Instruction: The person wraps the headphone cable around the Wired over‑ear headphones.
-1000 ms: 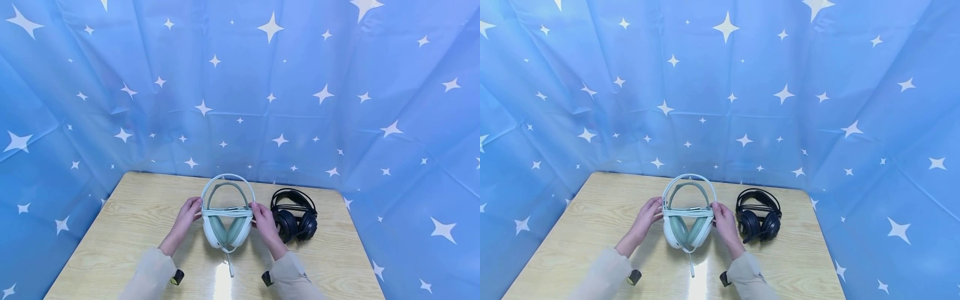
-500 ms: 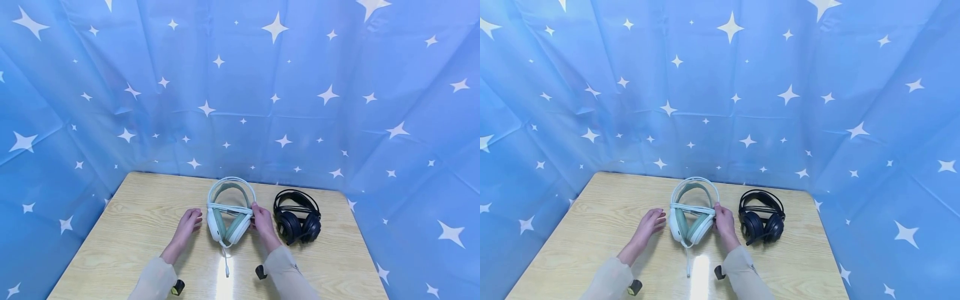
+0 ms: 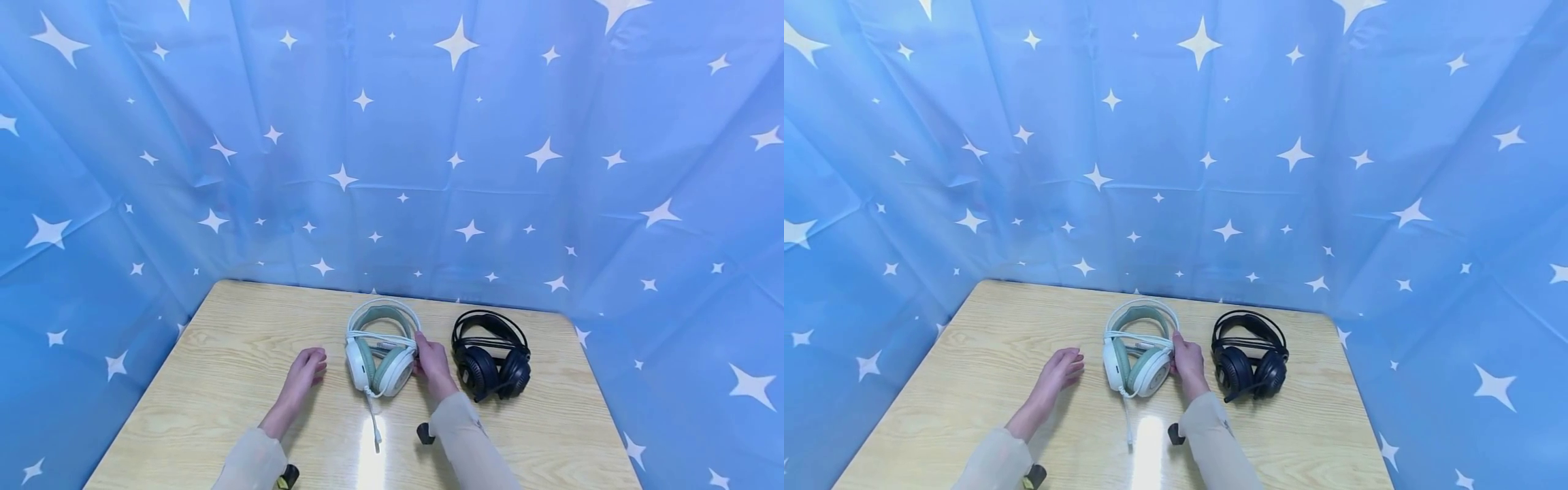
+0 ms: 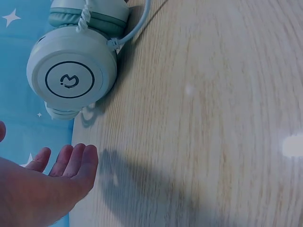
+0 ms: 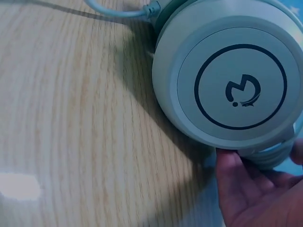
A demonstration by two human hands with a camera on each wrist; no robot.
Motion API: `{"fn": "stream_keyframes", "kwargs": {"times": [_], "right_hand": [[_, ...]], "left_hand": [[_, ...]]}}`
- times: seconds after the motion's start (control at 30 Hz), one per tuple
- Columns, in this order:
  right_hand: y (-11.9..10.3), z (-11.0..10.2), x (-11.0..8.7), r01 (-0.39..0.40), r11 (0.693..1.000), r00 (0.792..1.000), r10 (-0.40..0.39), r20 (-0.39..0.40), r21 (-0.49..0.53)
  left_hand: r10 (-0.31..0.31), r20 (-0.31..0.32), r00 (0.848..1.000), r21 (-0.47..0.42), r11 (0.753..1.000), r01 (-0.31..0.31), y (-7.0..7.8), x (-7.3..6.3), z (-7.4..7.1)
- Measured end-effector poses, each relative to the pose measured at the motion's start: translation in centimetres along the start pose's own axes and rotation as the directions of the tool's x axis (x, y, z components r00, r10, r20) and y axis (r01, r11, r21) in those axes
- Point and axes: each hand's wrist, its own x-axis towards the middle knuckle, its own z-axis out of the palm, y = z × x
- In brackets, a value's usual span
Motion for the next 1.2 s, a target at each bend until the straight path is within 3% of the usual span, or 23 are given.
{"fn": "stream_keyframes", "kwargs": {"times": [0.13,0.27,0.4,0.5,0.7,0.87,0.97,1.03,1.2], "right_hand": [[0.0,0.3,0.1,-0.009,0.999,1.000,0.008,-0.023,-0.031],[-0.1,0.5,0.2,-0.008,0.991,0.997,-0.002,-0.078,-0.132],[-0.1,0.6,0.1,0.024,0.968,0.994,-0.050,-0.100,-0.248],[-0.1,0.6,-0.3,0.063,0.962,0.993,-0.088,-0.083,-0.265],[-0.2,0.4,-2.8,0.169,0.955,0.983,-0.180,-0.021,-0.244],[-1.2,0.3,-6.7,0.294,0.917,0.955,-0.295,0.036,-0.270],[-2.2,0.3,-9.2,0.377,0.877,0.926,-0.364,0.101,-0.296],[-2.9,-0.1,-10.6,0.425,0.850,0.905,-0.402,0.138,-0.312],[-4.2,-2.6,-12.5,0.538,0.761,0.841,-0.516,0.163,-0.364]], "left_hand": [[-0.001,-0.002,1.000,0.008,1.000,0.001,0.0,0.0,-0.1],[-0.001,-0.006,1.000,0.007,1.000,0.001,0.0,0.2,0.1],[0.005,-0.007,1.000,0.010,1.000,-0.005,0.0,0.4,0.3],[0.017,-0.003,1.000,0.025,1.000,-0.017,-0.1,0.6,0.4],[0.070,-0.002,0.998,0.099,0.993,-0.070,0.0,0.4,0.5],[0.159,-0.025,0.987,0.196,0.969,-0.152,0.6,0.2,0.4],[0.235,-0.032,0.971,0.262,0.940,-0.219,1.4,0.2,0.2],[0.279,-0.026,0.960,0.333,0.908,-0.255,1.8,0.1,-0.1],[0.391,0.018,0.920,0.522,0.781,-0.342,3.0,-0.2,-1.0]]}}
